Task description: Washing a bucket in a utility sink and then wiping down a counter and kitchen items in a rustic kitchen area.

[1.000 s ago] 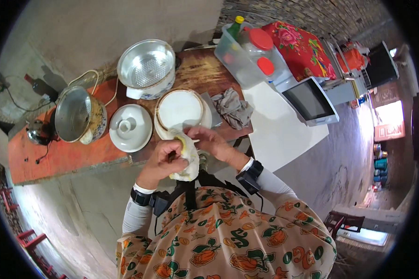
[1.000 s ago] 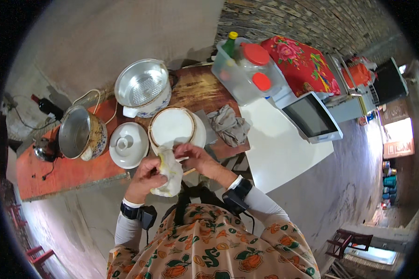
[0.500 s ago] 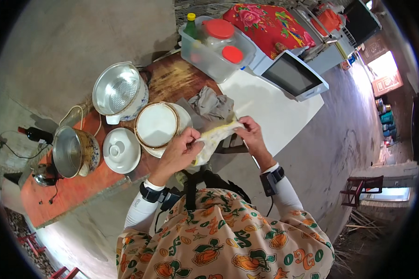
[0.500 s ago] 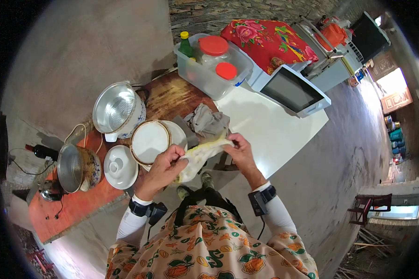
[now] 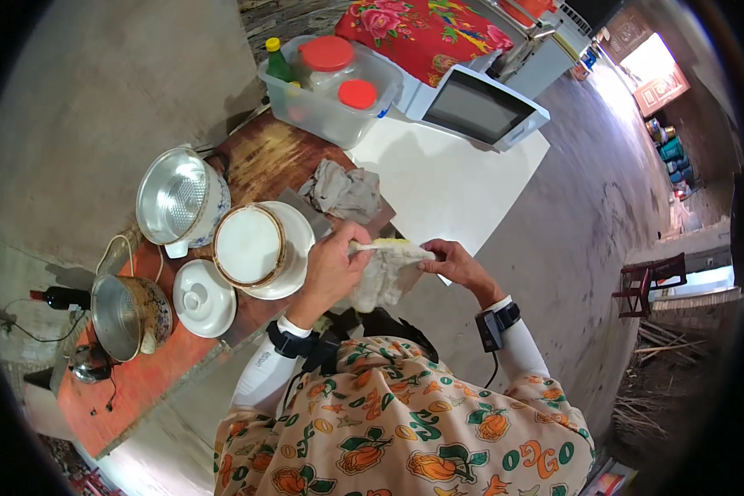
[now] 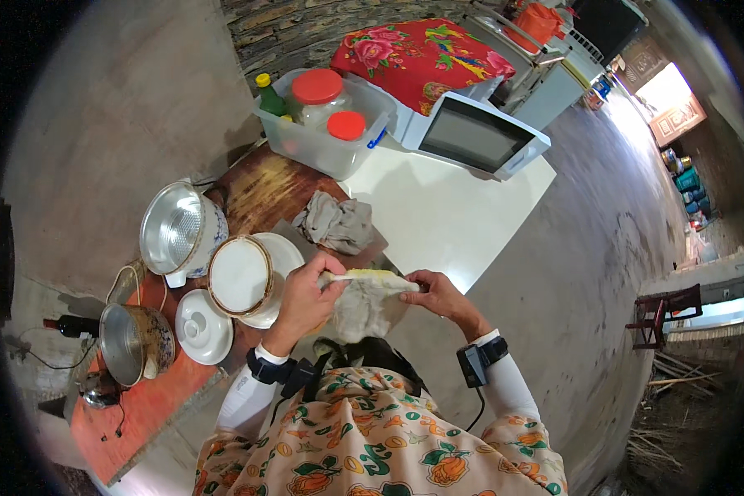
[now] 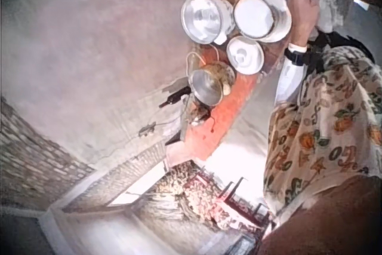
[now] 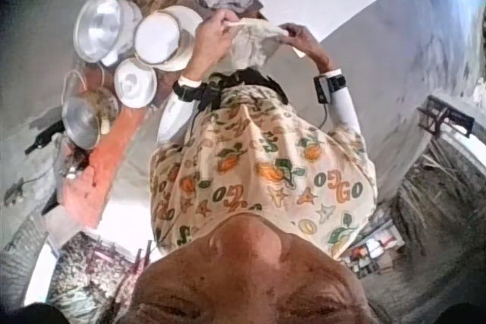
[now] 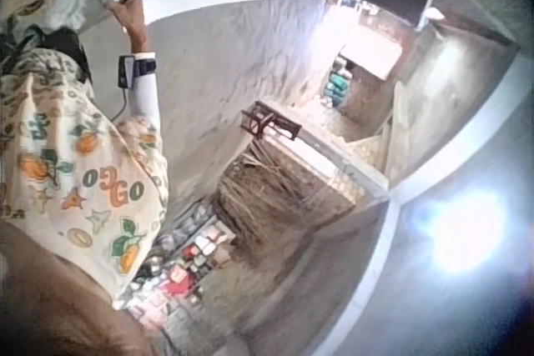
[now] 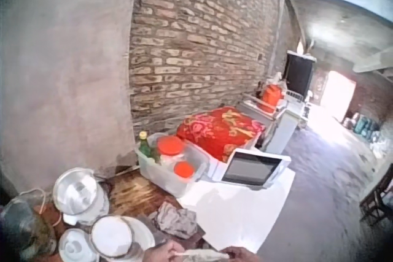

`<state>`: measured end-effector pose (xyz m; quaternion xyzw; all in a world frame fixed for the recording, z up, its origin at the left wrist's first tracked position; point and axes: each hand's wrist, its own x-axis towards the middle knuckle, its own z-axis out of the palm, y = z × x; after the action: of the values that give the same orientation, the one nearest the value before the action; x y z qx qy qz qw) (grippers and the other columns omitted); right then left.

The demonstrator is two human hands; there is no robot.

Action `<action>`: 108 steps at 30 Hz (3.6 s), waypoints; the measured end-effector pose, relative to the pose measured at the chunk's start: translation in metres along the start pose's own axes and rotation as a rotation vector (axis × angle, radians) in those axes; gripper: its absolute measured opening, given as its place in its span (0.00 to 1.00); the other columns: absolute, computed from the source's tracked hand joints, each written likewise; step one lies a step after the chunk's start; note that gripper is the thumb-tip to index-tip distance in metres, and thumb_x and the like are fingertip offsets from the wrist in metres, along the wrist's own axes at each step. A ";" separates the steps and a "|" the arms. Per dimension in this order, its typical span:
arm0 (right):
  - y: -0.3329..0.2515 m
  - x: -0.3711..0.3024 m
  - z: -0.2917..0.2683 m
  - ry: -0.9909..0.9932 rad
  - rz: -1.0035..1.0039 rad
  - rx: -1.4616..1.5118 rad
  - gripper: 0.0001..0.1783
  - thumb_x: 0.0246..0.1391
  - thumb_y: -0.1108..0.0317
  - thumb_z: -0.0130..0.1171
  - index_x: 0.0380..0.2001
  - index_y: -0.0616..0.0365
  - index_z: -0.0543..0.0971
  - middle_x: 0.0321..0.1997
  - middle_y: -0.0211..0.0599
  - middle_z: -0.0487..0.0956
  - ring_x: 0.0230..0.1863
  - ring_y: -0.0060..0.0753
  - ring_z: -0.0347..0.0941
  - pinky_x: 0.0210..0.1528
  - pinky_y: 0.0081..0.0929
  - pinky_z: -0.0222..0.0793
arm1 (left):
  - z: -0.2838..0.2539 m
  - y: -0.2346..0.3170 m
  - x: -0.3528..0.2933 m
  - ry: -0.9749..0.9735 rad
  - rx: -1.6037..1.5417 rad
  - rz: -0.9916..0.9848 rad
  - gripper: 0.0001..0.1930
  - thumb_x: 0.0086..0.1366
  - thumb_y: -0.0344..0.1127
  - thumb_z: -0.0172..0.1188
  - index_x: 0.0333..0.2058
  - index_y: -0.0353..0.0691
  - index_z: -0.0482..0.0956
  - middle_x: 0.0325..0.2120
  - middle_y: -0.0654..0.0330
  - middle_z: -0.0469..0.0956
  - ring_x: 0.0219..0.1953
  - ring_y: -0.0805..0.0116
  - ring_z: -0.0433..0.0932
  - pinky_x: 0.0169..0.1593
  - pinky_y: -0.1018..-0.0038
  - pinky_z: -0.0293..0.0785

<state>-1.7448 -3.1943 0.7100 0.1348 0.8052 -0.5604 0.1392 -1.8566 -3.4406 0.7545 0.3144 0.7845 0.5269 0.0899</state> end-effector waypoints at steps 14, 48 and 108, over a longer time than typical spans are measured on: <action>0.130 -0.091 0.009 0.398 0.071 0.272 0.10 0.49 0.72 0.62 0.29 0.54 0.70 0.29 0.22 0.72 0.29 0.14 0.66 0.30 0.15 0.63 | 0.095 -0.038 -0.007 -0.495 -0.178 0.002 0.05 0.50 0.27 0.55 0.28 0.37 0.70 0.23 0.53 0.76 0.30 0.51 0.76 0.33 0.62 0.70; 0.126 0.149 -0.150 0.337 -0.105 0.363 0.14 0.57 0.71 0.51 0.46 0.62 0.73 0.35 0.30 0.77 0.30 0.19 0.70 0.35 0.18 0.68 | 0.095 -0.132 0.133 0.012 0.715 -0.666 0.53 0.31 0.49 0.74 0.60 0.59 0.56 0.65 0.47 0.43 0.64 0.36 0.45 0.59 0.41 0.52; -0.063 0.405 0.139 0.039 -0.817 -0.959 0.27 0.51 0.64 0.50 0.56 0.54 0.66 0.62 0.42 0.63 0.66 0.57 0.49 0.65 0.54 0.45 | 0.124 -0.177 -0.076 0.643 -1.008 -0.979 0.13 0.60 0.37 0.60 0.41 0.39 0.70 0.29 0.63 0.76 0.25 0.72 0.76 0.29 0.76 0.75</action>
<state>-2.1324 -3.3219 0.5666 -0.2507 0.9559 -0.1425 -0.0557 -1.8088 -3.4334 0.5302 -0.3157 0.4870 0.7861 0.2125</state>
